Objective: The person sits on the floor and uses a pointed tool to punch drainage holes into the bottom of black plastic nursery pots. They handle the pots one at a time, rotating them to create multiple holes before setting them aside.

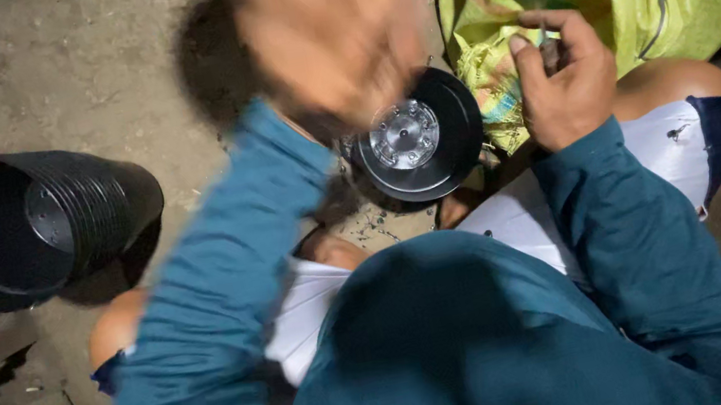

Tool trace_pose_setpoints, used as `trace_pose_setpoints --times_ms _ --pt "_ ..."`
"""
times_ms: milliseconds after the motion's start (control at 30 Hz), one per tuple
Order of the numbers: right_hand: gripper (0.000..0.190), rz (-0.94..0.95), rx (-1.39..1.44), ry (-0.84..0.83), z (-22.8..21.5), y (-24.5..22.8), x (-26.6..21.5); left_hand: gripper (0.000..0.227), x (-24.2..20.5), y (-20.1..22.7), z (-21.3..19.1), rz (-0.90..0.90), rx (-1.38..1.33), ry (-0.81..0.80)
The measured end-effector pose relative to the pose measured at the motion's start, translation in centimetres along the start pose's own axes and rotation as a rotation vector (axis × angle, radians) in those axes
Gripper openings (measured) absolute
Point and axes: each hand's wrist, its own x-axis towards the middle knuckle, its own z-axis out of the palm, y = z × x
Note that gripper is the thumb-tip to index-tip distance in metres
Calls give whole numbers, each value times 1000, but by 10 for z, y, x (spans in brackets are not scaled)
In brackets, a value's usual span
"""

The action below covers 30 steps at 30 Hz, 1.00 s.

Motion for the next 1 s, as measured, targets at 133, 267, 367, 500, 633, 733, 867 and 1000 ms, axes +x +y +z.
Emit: trace_pose_setpoints --times_ms 133,267,367,500,633,733,867,1000 --pt "15 23 93 -6 1 0 4 50 -119 34 81 -56 -131 -493" --pt "16 8 121 -62 5 -1 1 36 -224 32 152 -117 -98 -935" --pt "16 25 107 -89 3 -6 -2 17 -258 25 170 -172 -66 -981" --pt "15 11 64 -108 2 -13 -3 21 -262 17 162 -351 -168 -959" --pt "16 24 39 -125 1 -16 -6 19 -255 20 157 -422 -222 -892" --pt "16 50 42 -127 2 -15 -8 17 -251 30 153 -343 -156 -793" --pt "16 22 12 -116 3 -11 -6 11 -233 36 137 -98 -30 -607" --pt "18 -28 38 -90 2 -8 -4 8 -199 38 104 -197 -26 -399"
